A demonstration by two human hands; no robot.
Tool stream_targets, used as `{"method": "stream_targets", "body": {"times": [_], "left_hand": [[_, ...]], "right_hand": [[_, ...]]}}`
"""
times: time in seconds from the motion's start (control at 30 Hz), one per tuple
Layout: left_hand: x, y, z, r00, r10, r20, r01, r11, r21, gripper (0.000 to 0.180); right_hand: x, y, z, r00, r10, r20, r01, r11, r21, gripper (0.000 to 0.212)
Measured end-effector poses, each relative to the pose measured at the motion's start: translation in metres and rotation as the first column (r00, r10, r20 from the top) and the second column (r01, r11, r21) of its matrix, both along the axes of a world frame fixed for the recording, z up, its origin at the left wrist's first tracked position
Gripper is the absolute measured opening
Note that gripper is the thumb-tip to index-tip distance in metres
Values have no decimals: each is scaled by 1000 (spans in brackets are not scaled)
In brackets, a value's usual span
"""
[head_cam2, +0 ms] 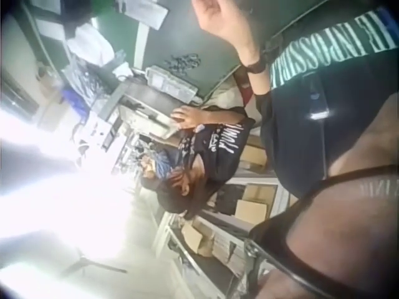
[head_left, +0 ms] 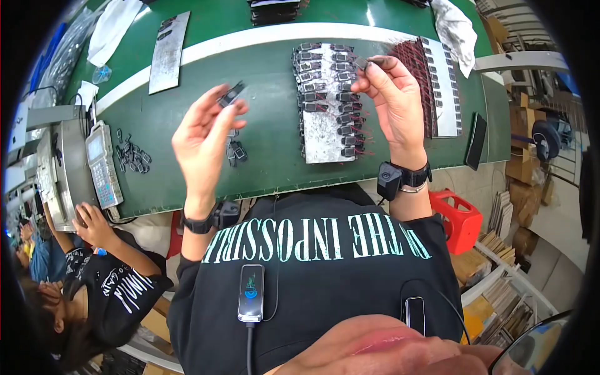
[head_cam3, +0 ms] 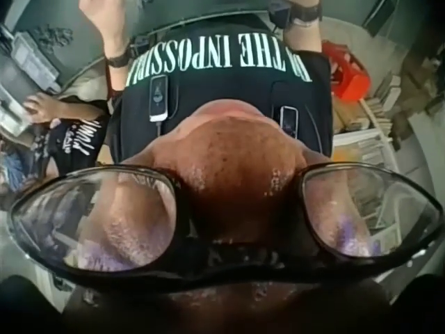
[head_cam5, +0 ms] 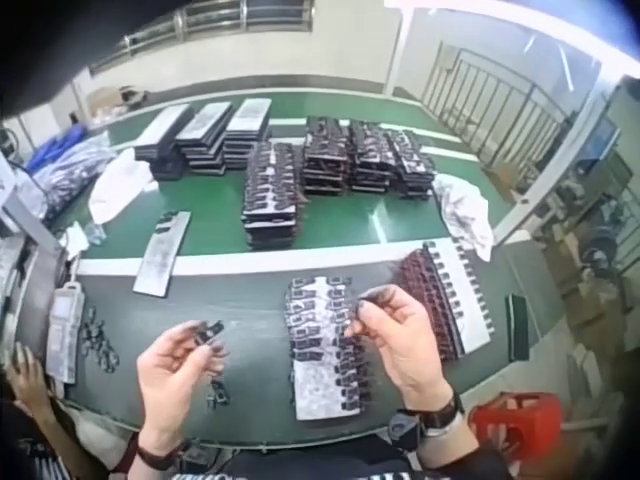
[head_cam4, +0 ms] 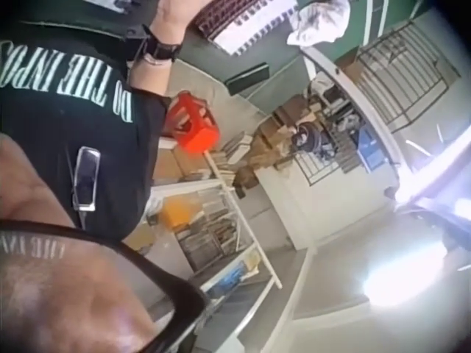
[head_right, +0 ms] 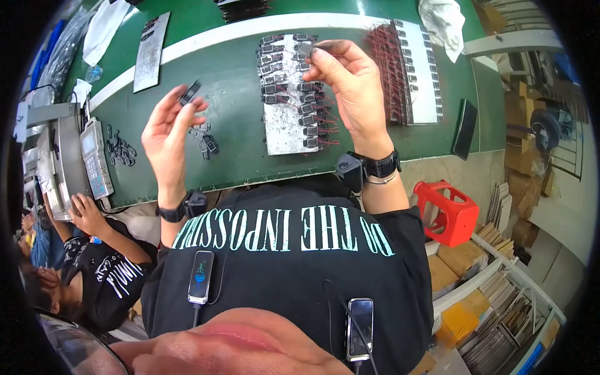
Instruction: Assembling small black components into a grid-like holder on an assembly line.
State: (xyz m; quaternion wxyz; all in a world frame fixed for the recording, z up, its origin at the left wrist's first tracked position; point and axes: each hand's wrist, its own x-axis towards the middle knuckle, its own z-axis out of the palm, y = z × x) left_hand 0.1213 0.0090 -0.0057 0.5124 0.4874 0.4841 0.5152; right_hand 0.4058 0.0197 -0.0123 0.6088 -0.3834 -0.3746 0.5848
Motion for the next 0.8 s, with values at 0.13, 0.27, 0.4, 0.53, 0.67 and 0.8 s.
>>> {"method": "stream_targets", "body": {"times": [0.13,0.27,0.4,0.53,0.67,0.8], "left_hand": [[34,2,1,975,-192,114,191,981,15,33],[50,-1,1,951,-262,167,268,963,-18,32],[48,-7,-7,954,-265,141,266,964,10,32],[29,1,-4,859,-118,-499,129,992,-13,27],[13,9,-20,533,61,-844,198,961,194,21],[21,-3,-11,669,186,-720,143,918,370,15]], "right_hand": [[-13,-9,12,996,62,68,-60,998,-31,15],[-28,-19,18,980,119,157,-113,992,-47,16],[-34,-21,19,971,134,198,-125,991,-58,16],[-39,-26,18,974,112,196,-103,993,-53,14],[-46,-28,21,975,112,191,-102,993,-58,12],[-50,-31,20,973,115,198,-106,993,-55,11]]}}
